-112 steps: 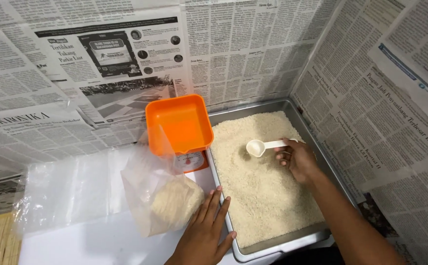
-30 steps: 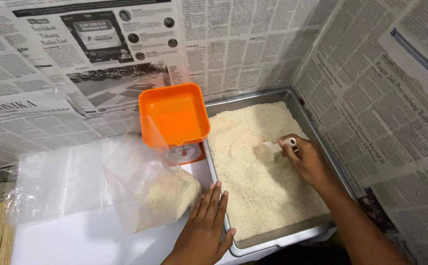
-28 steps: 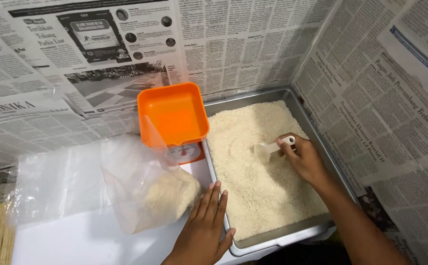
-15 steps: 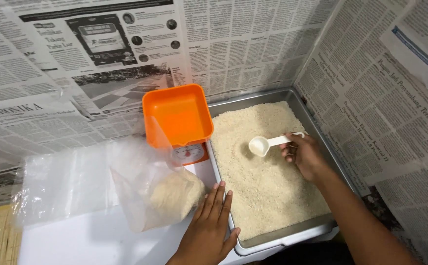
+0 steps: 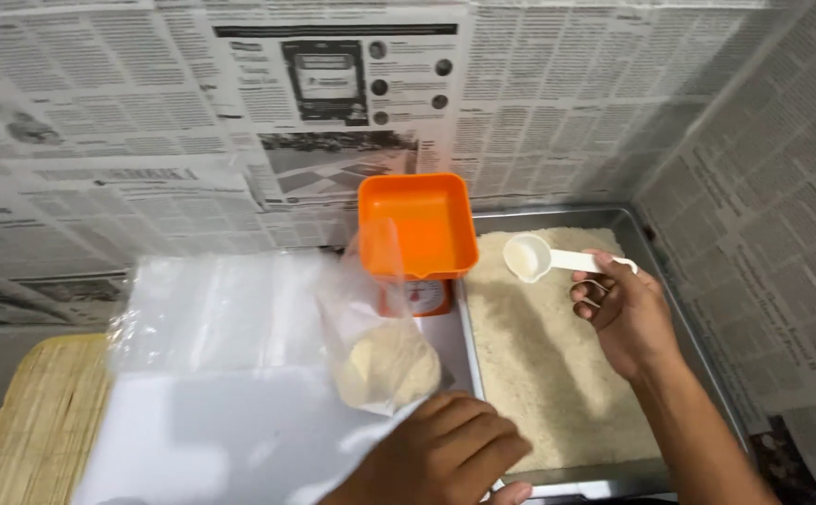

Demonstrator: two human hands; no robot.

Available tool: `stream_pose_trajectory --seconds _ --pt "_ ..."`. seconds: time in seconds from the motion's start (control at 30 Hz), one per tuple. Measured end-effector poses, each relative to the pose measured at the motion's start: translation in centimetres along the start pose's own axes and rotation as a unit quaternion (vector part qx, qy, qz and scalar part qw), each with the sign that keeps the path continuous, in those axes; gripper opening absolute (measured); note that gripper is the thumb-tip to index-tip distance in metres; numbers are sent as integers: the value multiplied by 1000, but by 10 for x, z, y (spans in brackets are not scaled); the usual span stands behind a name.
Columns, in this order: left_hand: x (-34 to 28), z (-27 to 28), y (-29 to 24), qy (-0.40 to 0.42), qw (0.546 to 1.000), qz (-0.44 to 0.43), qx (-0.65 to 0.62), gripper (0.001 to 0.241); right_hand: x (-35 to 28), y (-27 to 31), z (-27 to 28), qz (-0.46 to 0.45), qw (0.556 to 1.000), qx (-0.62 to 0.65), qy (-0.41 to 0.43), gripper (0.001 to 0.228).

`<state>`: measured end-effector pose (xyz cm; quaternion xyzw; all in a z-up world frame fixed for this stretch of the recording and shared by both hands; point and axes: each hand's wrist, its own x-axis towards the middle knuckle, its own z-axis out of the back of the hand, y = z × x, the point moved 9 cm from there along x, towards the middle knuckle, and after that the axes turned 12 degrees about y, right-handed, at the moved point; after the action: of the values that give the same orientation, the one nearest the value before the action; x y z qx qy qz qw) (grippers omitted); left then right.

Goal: Scooping rice from a tray into a plastic bag using a measuring cup and weighing it on a scale.

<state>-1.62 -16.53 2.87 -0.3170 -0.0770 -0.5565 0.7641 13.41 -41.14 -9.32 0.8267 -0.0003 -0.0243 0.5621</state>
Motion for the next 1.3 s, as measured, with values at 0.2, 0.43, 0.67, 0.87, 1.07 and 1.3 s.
stream_pose_trajectory --seconds 0.2,0.43,0.67,0.87,1.07,1.3 --pt "-33 94 34 -110 982 142 55 38 -26 19 -83 32 998 11 56 31" --pt "-63 108 89 -103 925 342 132 33 -44 16 -147 8 995 6 101 36" --pt "-70 107 93 -112 919 347 152 40 -51 -1 -175 -21 990 -15 140 38" --pt "-71 107 95 -108 916 353 155 43 -53 -1 -180 -20 986 -41 159 38" --pt "-72 106 100 -105 912 366 151 44 -53 -2 -177 -12 984 -65 167 40" --pt "-71 106 99 -105 905 379 163 43 -56 -5 -178 -38 981 -112 156 36"
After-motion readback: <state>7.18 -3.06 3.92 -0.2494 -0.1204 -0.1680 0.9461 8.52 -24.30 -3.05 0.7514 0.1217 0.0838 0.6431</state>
